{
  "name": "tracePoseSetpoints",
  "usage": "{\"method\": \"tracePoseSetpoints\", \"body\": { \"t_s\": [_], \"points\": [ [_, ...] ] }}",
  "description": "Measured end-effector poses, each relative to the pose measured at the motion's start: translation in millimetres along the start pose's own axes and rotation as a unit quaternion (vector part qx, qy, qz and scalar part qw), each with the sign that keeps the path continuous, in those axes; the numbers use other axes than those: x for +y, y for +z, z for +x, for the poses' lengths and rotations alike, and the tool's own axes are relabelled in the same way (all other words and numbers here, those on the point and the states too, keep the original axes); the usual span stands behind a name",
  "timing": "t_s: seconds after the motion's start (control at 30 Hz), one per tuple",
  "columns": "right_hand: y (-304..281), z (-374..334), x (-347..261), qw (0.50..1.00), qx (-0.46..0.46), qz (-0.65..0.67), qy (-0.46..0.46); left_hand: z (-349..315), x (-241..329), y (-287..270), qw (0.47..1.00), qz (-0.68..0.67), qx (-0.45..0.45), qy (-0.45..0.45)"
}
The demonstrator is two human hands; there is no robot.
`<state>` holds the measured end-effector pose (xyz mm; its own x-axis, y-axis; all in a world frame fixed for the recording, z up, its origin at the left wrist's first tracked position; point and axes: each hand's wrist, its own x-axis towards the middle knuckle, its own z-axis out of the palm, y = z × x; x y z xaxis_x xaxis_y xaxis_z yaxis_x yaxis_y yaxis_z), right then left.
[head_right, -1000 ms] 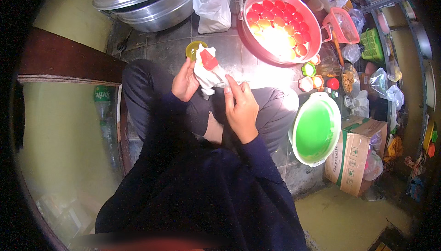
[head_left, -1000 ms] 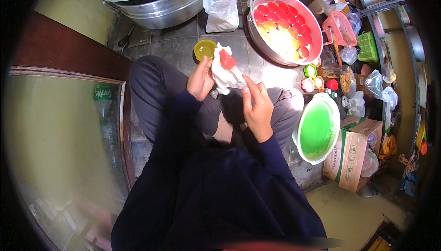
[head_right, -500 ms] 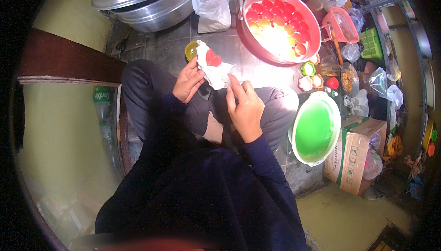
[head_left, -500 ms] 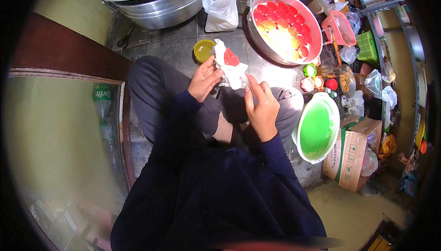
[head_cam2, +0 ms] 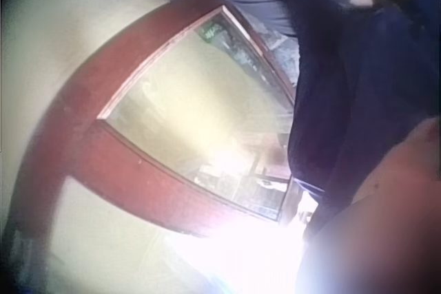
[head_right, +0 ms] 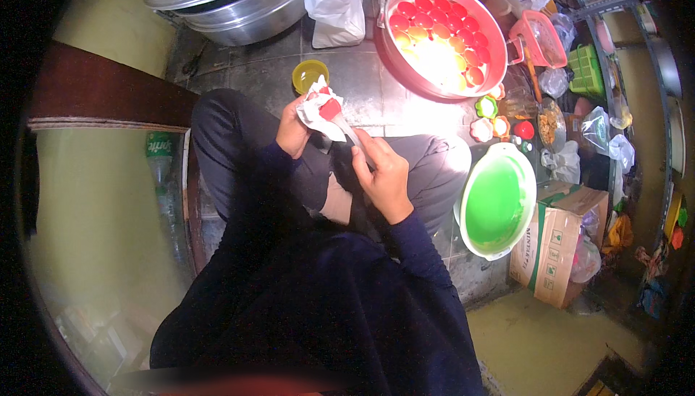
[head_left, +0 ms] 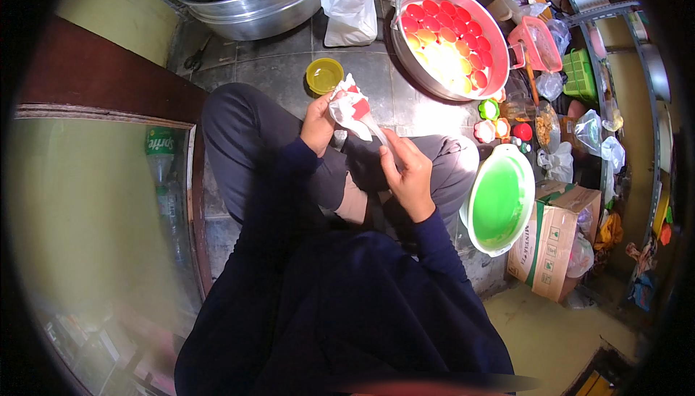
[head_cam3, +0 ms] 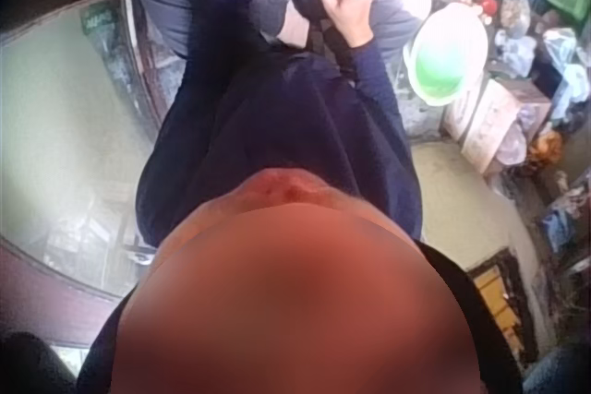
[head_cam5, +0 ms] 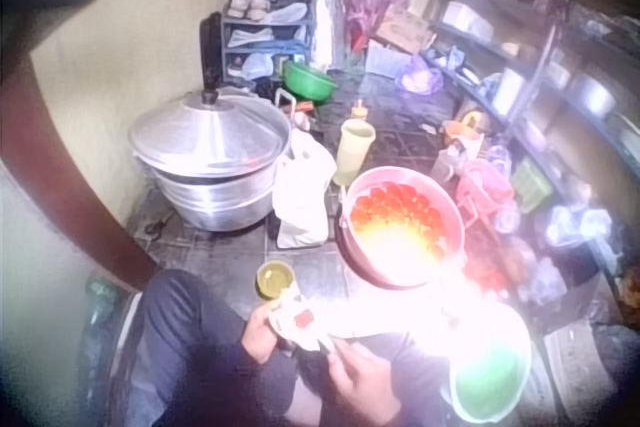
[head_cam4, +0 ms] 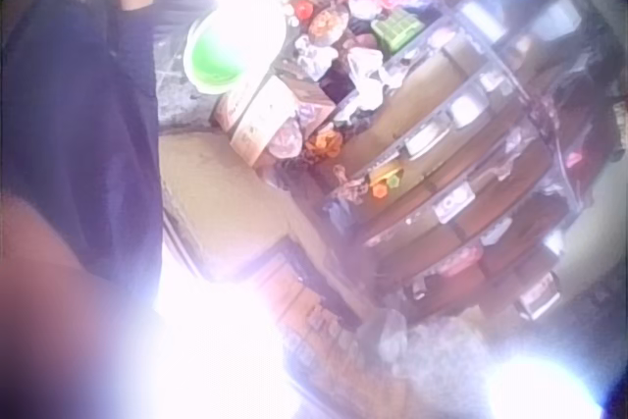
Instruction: The person sits on the floor and repeatedly picks up red plastic caps, wipes them with a white cloth, and places them into a perforated metal tray. The person handles the caps one at a time, occasionally wiping the cloth on a small yellow bowl.
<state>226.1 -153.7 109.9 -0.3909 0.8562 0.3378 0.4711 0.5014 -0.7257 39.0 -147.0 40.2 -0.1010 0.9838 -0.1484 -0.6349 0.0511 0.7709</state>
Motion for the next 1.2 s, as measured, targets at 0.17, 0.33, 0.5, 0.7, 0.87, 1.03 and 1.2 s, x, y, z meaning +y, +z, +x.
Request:
{"method": "tracePoseSetpoints", "body": {
  "t_s": [0.17, 0.33, 0.5, 0.7, 0.87, 1.03, 1.2],
  "points": [
    [-10.3, 2.2, -0.9, 1.0, -0.005, 0.015, 0.026, 2.3, 11.3, -2.1, 0.994, -0.084, 0.063, 0.01],
    [-23.9, 12.4, -4.2, 0.997, -0.066, -0.045, -0.006, -2.7, 14.9, 6.9, 0.997, -0.009, -0.072, -0.001],
    [-36.6, 24.8, -5.6, 0.986, -0.136, -0.087, -0.047, -1.6, 11.0, 2.6, 0.989, 0.138, -0.032, -0.041],
    [-27.2, 18.8, -5.4, 0.988, -0.095, -0.097, -0.068, 1.1, 1.4, 1.8, 0.999, 0.038, 0.011, -0.009],
    [-15.1, 6.5, 1.8, 1.0, -0.014, -0.012, 0.018, 2.3, 5.4, 3.3, 0.998, -0.045, 0.05, -0.009],
    [-13.1, 6.9, 7.8, 0.999, 0.041, 0.016, 0.011, 0.2, 10.4, 6.9, 0.997, -0.063, 0.038, -0.024],
    [-14.2, 6.8, 4.4, 0.998, -0.056, -0.027, 0.023, 0.2, 4.1, 3.4, 0.998, 0.057, -0.008, -0.023]
  ]
}}
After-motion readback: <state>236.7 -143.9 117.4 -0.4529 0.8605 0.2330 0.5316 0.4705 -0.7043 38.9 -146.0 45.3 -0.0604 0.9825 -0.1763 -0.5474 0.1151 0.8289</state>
